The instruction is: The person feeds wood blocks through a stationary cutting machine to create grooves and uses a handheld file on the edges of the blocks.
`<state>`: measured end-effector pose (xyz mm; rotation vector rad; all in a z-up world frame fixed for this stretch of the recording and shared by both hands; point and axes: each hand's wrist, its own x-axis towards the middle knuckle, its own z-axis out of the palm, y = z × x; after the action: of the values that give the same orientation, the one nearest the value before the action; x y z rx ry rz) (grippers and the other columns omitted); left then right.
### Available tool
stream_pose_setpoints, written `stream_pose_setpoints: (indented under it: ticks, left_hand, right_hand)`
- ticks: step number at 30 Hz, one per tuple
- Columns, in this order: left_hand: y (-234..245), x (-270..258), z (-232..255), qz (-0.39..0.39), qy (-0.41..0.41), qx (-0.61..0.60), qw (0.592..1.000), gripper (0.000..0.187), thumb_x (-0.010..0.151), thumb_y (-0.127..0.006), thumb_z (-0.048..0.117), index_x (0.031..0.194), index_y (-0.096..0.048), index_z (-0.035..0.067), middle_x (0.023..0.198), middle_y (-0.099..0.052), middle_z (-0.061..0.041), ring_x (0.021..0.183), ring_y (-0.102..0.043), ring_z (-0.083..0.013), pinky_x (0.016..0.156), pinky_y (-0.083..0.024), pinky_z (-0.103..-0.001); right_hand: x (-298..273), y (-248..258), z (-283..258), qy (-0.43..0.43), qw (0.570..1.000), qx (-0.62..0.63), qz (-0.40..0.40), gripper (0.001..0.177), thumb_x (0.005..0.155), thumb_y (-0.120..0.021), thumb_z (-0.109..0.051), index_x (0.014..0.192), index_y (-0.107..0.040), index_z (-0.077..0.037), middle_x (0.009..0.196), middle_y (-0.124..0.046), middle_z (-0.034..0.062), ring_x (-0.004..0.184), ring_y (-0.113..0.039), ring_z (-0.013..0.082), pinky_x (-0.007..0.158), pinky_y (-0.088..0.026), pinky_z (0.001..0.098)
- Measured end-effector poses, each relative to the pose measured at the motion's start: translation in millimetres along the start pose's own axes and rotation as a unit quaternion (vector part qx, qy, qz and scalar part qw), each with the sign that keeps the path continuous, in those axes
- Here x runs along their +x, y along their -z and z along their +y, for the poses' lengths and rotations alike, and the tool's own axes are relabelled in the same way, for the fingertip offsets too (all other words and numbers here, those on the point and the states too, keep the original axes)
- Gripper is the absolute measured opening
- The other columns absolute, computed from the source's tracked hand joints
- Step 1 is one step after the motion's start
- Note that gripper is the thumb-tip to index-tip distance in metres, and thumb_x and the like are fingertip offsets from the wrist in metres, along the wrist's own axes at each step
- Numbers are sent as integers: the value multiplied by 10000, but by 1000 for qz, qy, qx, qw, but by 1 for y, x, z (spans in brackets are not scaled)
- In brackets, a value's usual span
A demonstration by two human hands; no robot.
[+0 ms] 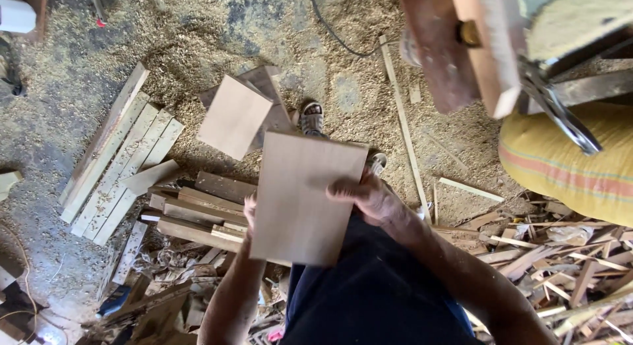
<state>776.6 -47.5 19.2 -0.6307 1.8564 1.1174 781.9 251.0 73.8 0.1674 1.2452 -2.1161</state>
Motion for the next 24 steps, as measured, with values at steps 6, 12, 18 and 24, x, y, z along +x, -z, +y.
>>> stream_pose_setpoints:
  ticks: [6, 12, 18, 24]
  left_hand:
    - [-84, -58, -21, -46, 56, -95, 993, 481, 890, -632, 54, 1324, -718, 241, 1241, -699, -100, 1029, -632, -303, 809, -530, -357]
    - [-154, -32, -100, 5, -256, -304, 918, 579, 871, -684, 170, 1435, -593, 81, 1088, -742, -206, 910, -703, -226, 715, -527, -286]
    - [-208, -67, -26, 106, -443, 7, 890, 488, 922, -761, 210, 1345, -638, -2, 831, -775, -165, 801, -759, -291, 733, -596, -470]
    - [-228, -23, -19, 168, -466, -47, 868, 351, 990, -721, 253, 1282, -693, 60, 828, -749, -122, 732, -697, -195, 746, -569, -363]
  right_hand:
    - [-68, 34, 19, 73, 943, 211, 246, 157, 705, -822, 6, 841, -743, -6, 845, -766, 231, 770, -772, 401, 710, -652, 582]
    - [-142, 99, 87, -26, 950, 227, 211, 349, 675, -801, 51, 1013, -749, -17, 994, -764, 229, 899, -756, 429, 775, -633, 615]
    - [-177, 115, 96, 21, 945, 252, 208, 550, 665, -786, 152, 1179, -719, -31, 1085, -761, 210, 994, -740, 416, 863, -609, 619]
    - [-165, 136, 92, -35, 916, 349, 195, 464, 732, -790, 70, 1176, -680, -6, 1149, -710, 286, 1057, -688, 534, 917, -526, 745]
